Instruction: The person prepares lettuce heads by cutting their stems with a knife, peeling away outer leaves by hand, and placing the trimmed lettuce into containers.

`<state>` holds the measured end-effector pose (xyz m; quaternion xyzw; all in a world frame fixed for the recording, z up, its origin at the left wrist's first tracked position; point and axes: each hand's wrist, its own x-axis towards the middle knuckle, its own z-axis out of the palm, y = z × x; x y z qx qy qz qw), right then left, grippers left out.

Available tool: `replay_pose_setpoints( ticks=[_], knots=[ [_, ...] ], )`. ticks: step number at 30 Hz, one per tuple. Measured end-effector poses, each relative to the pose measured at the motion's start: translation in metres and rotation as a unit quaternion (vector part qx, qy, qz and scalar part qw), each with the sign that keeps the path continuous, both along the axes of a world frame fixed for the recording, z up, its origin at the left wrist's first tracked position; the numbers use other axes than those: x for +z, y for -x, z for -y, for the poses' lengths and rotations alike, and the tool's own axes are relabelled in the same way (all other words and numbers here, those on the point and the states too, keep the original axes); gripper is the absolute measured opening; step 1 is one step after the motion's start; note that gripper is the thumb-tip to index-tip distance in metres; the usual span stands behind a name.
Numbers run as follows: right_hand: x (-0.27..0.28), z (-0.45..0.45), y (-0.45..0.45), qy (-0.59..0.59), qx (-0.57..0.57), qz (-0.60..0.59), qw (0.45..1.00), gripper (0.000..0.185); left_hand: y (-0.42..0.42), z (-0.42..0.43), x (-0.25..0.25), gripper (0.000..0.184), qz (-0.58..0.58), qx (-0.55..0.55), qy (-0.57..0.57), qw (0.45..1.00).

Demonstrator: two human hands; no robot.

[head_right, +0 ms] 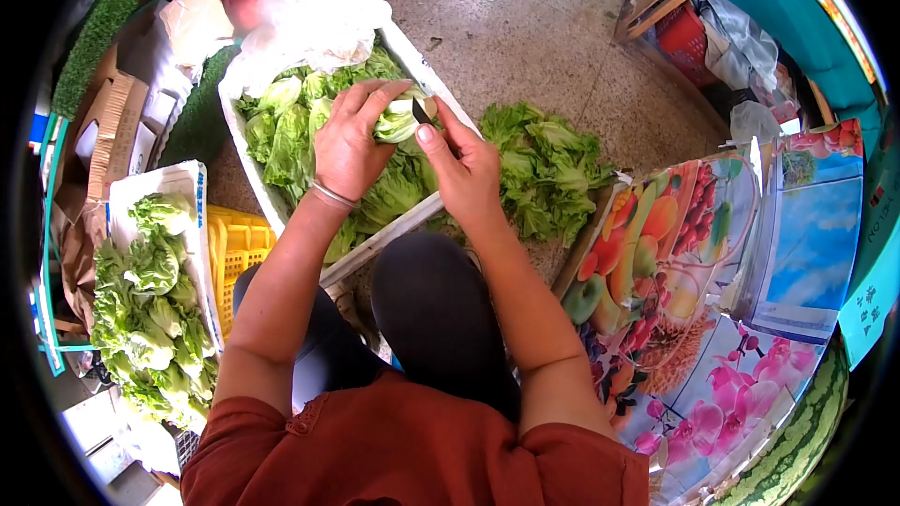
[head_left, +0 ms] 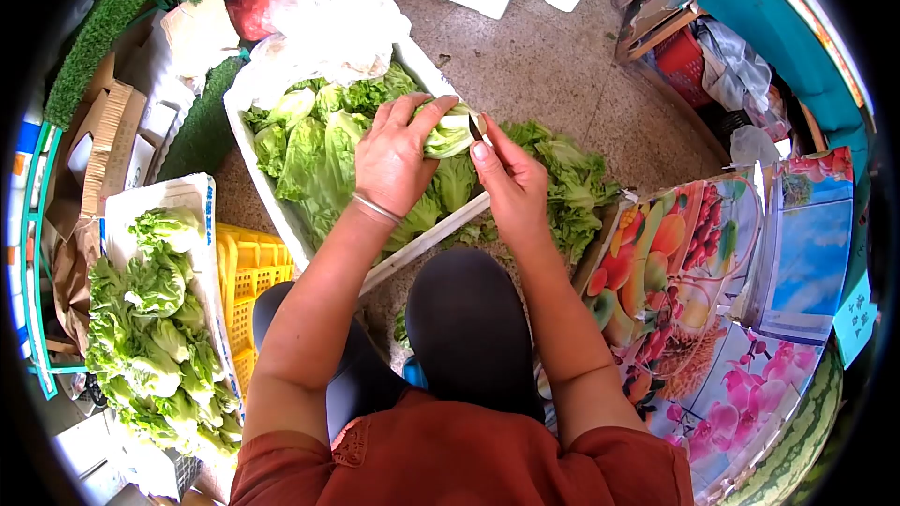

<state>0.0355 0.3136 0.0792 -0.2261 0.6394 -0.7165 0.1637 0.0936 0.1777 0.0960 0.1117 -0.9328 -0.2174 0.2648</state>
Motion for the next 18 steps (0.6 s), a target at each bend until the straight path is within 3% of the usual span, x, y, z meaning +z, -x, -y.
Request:
replay_pose_setpoints(
  ticks=[5,7,9,10,11,13,15,17,18],
  knots=[
    [-0.011,-0.008,0.006,0.048,-0.002,0.04,0.998,0.04,0.001,-0.003,-0.004,0.059,-0.016,-0.016,-0.036,0.999],
    [-0.018,-0.019,0.013,0.081,-0.009,0.218,0.973,0.038,0.003,-0.008,-0.007,0.059,-0.014,-0.026,-0.062,0.998],
    [-0.032,-0.023,0.019,0.126,-0.054,0.267,0.954,0.04,0.005,-0.007,-0.012,0.06,-0.014,-0.033,-0.086,0.996],
    [-0.031,-0.022,0.02,0.17,-0.102,0.316,0.928,0.041,0.006,-0.006,-0.014,0.061,-0.001,-0.058,-0.198,0.979],
    [-0.029,-0.023,0.022,0.169,-0.102,0.315,0.928,0.041,0.007,-0.005,-0.015,0.064,0.011,-0.084,-0.307,0.948],
    [-0.021,-0.023,0.025,0.123,-0.139,0.232,0.955,0.042,0.009,0.0,-0.021,0.071,0.071,-0.069,-0.346,0.933],
    [-0.013,-0.015,0.024,0.06,-0.148,0.175,0.971,0.037,0.013,0.001,-0.032,0.076,0.062,-0.13,-0.484,0.863],
    [-0.016,-0.008,0.028,-0.031,-0.053,0.018,0.998,0.03,0.015,0.0,-0.035,0.076,0.06,-0.148,-0.5,0.851],
    [-0.016,-0.005,0.029,-0.022,-0.046,0.01,0.999,0.021,0.015,0.0,-0.036,0.076,0.057,-0.165,-0.516,0.839]
  ],
)
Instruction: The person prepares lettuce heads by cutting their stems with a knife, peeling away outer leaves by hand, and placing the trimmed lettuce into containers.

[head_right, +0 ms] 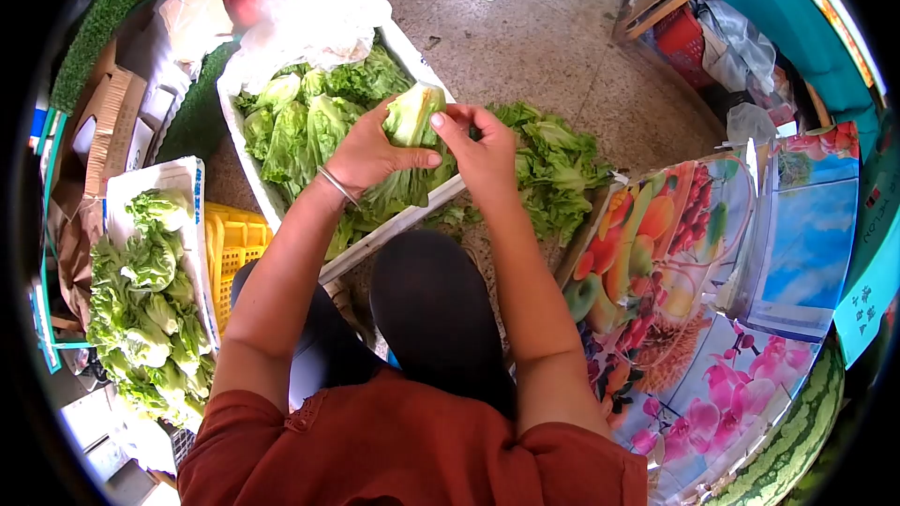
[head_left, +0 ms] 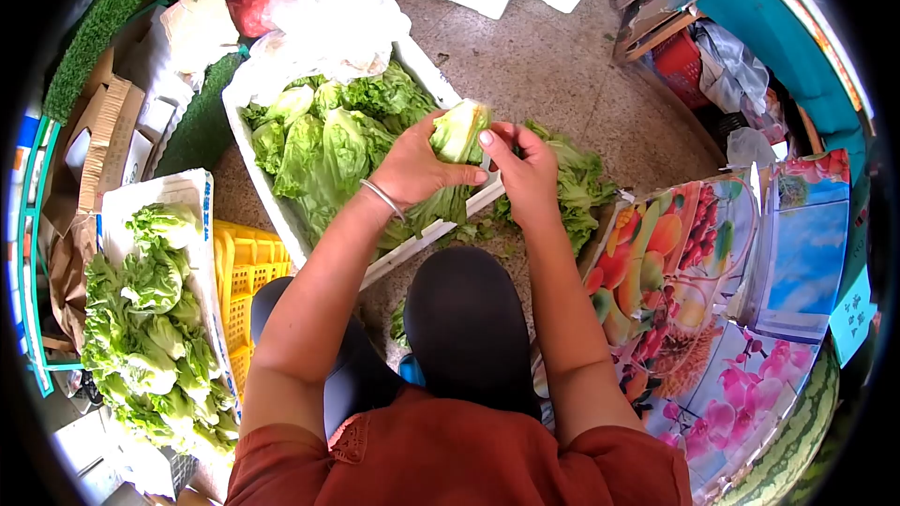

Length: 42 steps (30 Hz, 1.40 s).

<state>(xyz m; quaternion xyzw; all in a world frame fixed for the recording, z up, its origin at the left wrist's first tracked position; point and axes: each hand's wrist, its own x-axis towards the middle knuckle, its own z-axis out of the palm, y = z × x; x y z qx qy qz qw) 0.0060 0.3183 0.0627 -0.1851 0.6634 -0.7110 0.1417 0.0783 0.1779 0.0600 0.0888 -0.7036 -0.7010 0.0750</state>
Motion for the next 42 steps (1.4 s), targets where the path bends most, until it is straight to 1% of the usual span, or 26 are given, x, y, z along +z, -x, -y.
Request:
replay_pose_setpoints(
  ticks=[4,7,8,9,11,12,13,14,15,16,17,19,21,23,25,27,28,29,31,32,34,36,37,39,41,42],
  knots=[
    [0.007,-0.001,0.001,-0.014,-0.043,0.047,0.998,0.018,-0.005,0.005,0.019,0.073,0.046,-0.034,-0.143,0.988],
    [0.009,-0.02,0.016,0.075,-0.183,0.097,0.975,0.013,-0.006,0.009,0.031,0.074,0.053,0.028,-0.188,0.98],
    [0.003,-0.031,0.03,0.107,-0.24,0.086,0.961,0.013,-0.007,0.011,0.029,0.072,0.053,0.038,-0.179,0.982],
    [0.008,-0.044,0.037,0.062,-0.351,0.07,0.932,0.021,-0.007,0.013,0.026,0.072,0.053,0.041,-0.181,0.981],
    [-0.014,-0.066,0.063,-0.002,-0.437,-0.087,0.895,0.037,-0.005,0.015,0.014,0.069,0.047,0.075,-0.102,0.991],
    [-0.019,-0.071,0.062,-0.001,-0.437,-0.09,0.895,0.037,-0.002,0.014,0.007,0.069,0.052,0.106,-0.004,0.993],
    [0.005,-0.058,0.037,-0.052,-0.322,0.007,0.945,0.045,-0.002,0.013,0.013,0.069,0.05,0.105,-0.005,0.993],
    [0.021,-0.046,0.017,-0.103,-0.199,0.107,0.969,0.053,-0.004,0.009,0.022,0.067,-0.01,0.118,0.206,0.971],
    [0.025,-0.038,0.008,-0.026,-0.065,0.198,0.978,0.054,-0.006,0.006,0.026,0.068,-0.07,0.124,0.407,0.902],
    [0.032,-0.025,-0.004,0.021,-0.001,0.231,0.973,0.056,-0.006,0.005,0.023,0.077,-0.112,0.15,0.49,0.852],
    [0.037,-0.014,-0.015,0.046,0.015,0.216,0.975,0.056,-0.005,0.003,0.025,0.077,-0.112,0.149,0.49,0.852],
    [0.04,0.0,-0.021,0.071,0.047,0.203,0.976,0.055,-0.006,0.002,0.028,0.082,-0.143,0.156,0.59,0.779],
    [0.03,0.006,-0.017,0.063,0.04,0.188,0.979,0.053,-0.009,0.003,0.027,0.092,-0.133,0.13,0.559,0.808],
    [0.022,0.009,-0.013,0.055,0.028,0.169,0.984,0.05,-0.009,0.003,0.034,0.103,-0.126,0.248,0.556,0.783],
    [0.018,0.006,-0.005,0.126,-0.01,0.239,0.963,0.039,-0.01,0.007,0.04,0.123,-0.01,0.248,0.48,0.841],
    [0.008,0.0,0.003,0.172,-0.025,0.275,0.946,0.029,-0.008,0.018,0.025,0.121,-0.086,0.268,0.211,0.936],
    [0.01,-0.001,0.004,0.208,-0.025,0.32,0.924,0.027,-0.003,0.022,0.027,0.118,-0.087,0.271,-0.072,0.956],
    [0.012,-0.001,0.004,0.243,-0.024,0.365,0.898,0.024,-0.01,0.028,0.033,0.097,-0.03,0.258,-0.281,0.924],
    [0.019,0.0,0.001,0.266,0.013,0.389,0.882,0.024,-0.009,0.036,0.015,0.073,0.012,0.246,-0.547,0.8],
    [0.024,0.001,-0.002,0.286,0.05,0.413,0.863,0.025,-0.009,0.034,0.01,0.073,0.01,0.248,-0.548,0.799],
    [0.031,0.005,-0.007,0.283,0.065,0.427,0.857,0.024,-0.007,0.027,0.007,0.044,-0.056,0.036,-0.452,0.89],
    [0.032,0.009,-0.009,0.285,0.077,0.44,0.848,0.022,-0.008,0.025,0.011,0.044,-0.11,-0.045,-0.452,0.884],
    [0.032,0.009,-0.009,0.234,0.108,0.411,0.874,0.024,-0.01,0.021,0.023,0.043,-0.137,-0.081,-0.449,0.879],
    [0.031,0.009,-0.013,0.179,0.139,0.382,0.896,0.027,-0.012,0.026,0.02,0.041,-0.122,-0.064,-0.467,0.874],
    [0.035,0.011,-0.021,-0.032,-0.01,0.185,0.982,0.03,-0.013,0.026,0.022,0.039,-0.108,-0.049,-0.483,0.868],
    [0.031,0.013,-0.023,-0.04,-0.022,0.125,0.991,0.031,-0.012,0.025,0.024,0.037,-0.11,-0.036,-0.474,0.873]
  ],
)
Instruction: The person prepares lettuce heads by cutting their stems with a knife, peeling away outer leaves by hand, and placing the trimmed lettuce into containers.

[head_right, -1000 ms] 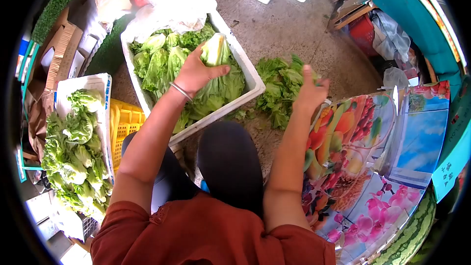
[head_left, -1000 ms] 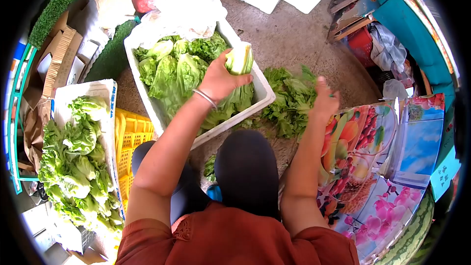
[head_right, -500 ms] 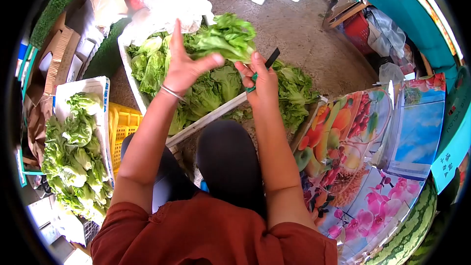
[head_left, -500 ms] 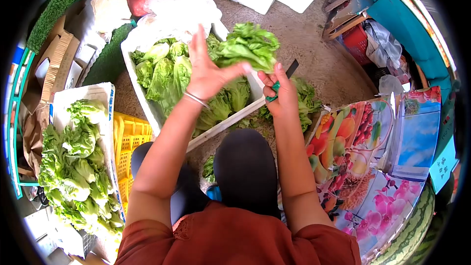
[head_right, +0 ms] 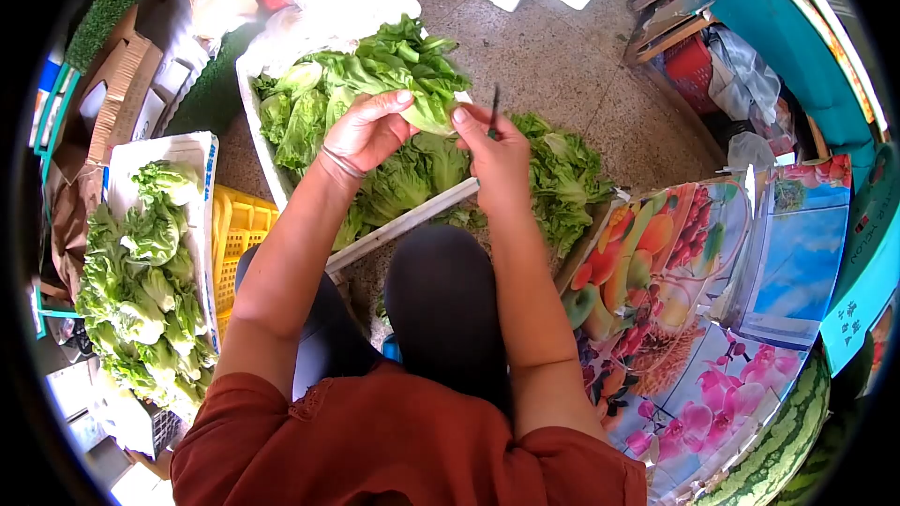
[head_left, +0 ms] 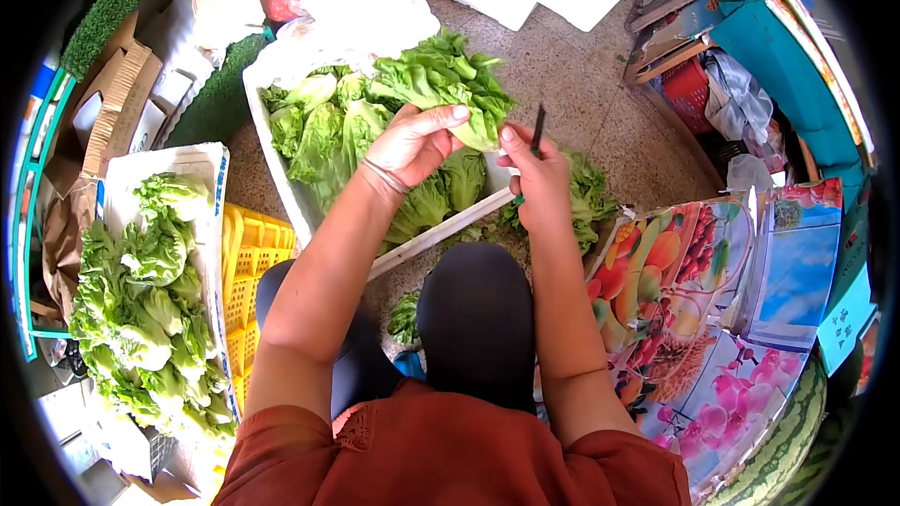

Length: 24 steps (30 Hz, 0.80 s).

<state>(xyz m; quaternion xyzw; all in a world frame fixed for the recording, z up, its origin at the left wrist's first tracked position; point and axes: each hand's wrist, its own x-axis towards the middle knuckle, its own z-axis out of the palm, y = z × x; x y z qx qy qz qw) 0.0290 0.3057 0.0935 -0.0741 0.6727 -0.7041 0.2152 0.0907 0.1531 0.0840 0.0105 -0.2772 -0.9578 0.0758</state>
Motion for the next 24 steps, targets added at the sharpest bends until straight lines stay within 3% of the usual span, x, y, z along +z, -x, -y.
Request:
replay_pose_setpoints(
  ticks=[4,6,7,10,17,20,24],
  knots=[
    [-0.011,-0.003,0.004,-0.01,0.028,-0.047,0.998,0.026,0.001,0.0,-0.001,0.037,0.028,0.0,0.029,0.999],
    [-0.02,0.0,0.009,0.025,0.037,-0.201,0.978,0.023,0.0,0.002,-0.001,0.038,0.043,-0.014,0.036,0.998],
    [-0.017,0.0,0.007,0.025,0.037,-0.2,0.979,0.023,0.001,0.003,-0.001,0.039,0.048,-0.019,0.032,0.998],
    [-0.014,0.001,0.003,0.018,0.151,-0.154,0.976,0.015,0.001,0.002,-0.001,0.039,0.061,-0.011,0.033,0.998],
    [-0.024,0.003,0.004,0.041,0.128,-0.173,0.976,0.013,0.001,-0.004,-0.001,0.04,0.075,-0.003,0.044,0.996],
    [-0.02,0.003,-0.001,0.027,0.073,-0.086,0.993,0.012,0.005,-0.005,-0.004,0.037,0.09,-0.01,0.07,0.993],
    [-0.026,-0.002,0.001,0.139,0.05,0.034,0.988,0.01,0.006,-0.007,-0.004,0.038,0.059,-0.02,0.036,0.997]
  ],
)
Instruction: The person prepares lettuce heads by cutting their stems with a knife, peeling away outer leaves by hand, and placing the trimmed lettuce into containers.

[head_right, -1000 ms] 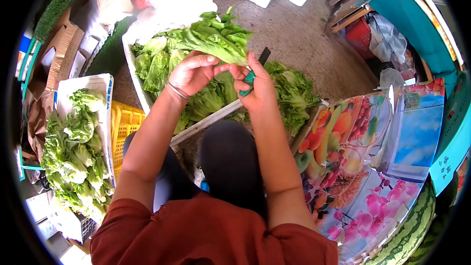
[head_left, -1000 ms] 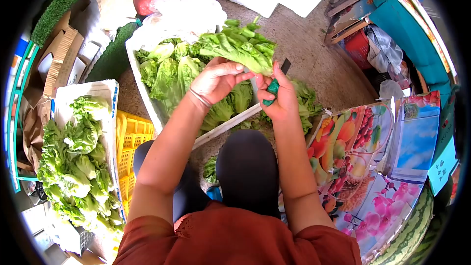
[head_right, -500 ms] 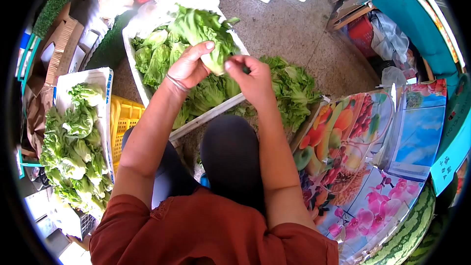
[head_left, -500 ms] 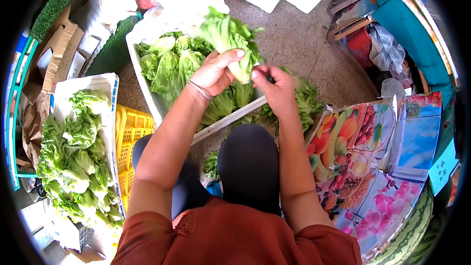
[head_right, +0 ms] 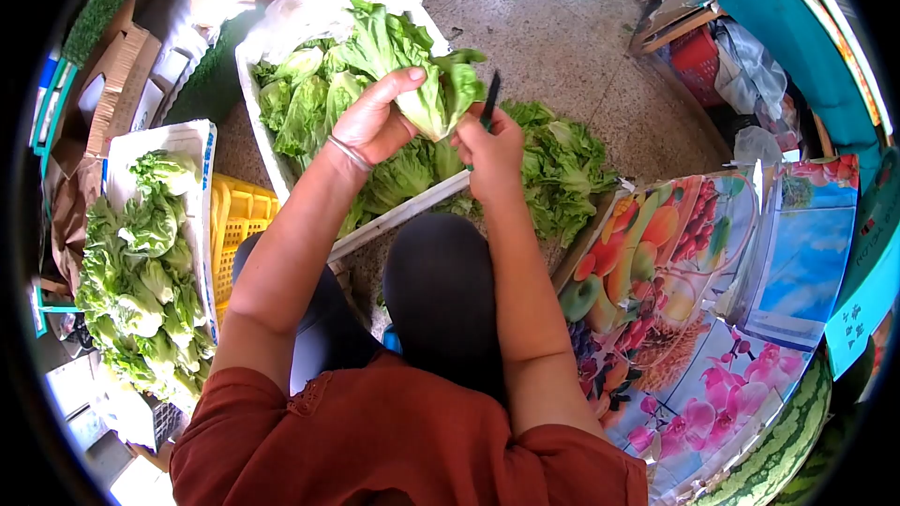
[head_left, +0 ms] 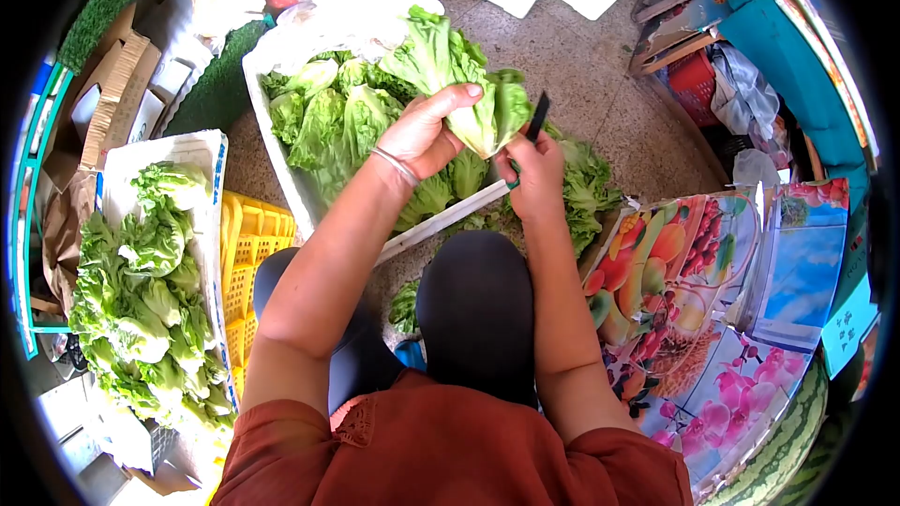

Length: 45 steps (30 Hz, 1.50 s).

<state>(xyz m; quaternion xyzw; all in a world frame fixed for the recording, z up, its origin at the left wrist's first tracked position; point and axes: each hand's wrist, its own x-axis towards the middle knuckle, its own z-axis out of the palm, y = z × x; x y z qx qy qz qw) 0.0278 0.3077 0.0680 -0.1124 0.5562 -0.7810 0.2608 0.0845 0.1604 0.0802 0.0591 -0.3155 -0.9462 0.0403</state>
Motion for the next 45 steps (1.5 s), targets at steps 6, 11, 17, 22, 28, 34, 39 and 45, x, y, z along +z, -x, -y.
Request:
replay_pose_setpoints(
  ticks=[6,11,17,22,28,34,39,45],
  knots=[
    [0.0,-0.002,0.01,0.23,-0.13,0.168,0.95,0.007,0.005,-0.006,0.003,0.024,0.055,0.127,-0.153,0.978],
    [-0.018,-0.028,0.031,0.29,-0.299,0.197,0.887,0.019,0.007,0.002,-0.003,0.032,0.124,0.167,-0.106,0.972],
    [-0.009,0.018,-0.008,-0.134,-0.077,-0.438,0.885,0.024,0.016,-0.003,-0.017,0.069,0.143,0.148,-0.056,0.977],
    [-0.019,0.018,-0.005,-0.147,-0.109,-0.34,0.922,0.025,0.004,-0.012,0.003,0.048,0.201,0.168,0.029,0.965],
    [-0.011,0.006,-0.008,-0.076,-0.128,-0.125,0.981,0.024,-0.003,-0.006,0.001,0.038,0.1,0.063,0.059,0.991],
    [-0.017,-0.01,-0.001,-0.092,-0.199,-0.012,0.976,0.023,0.005,-0.02,-0.006,0.024,0.077,0.156,0.001,0.985],
    [-0.02,-0.027,0.024,0.026,-0.19,0.063,0.979,0.013,-0.008,-0.023,0.025,0.029,0.167,0.238,-0.048,0.956],
    [-0.03,-0.063,0.03,0.135,-0.271,0.248,0.92,0.028,-0.049,0.027,0.051,0.034,0.05,0.304,-0.054,0.95]
  ],
)
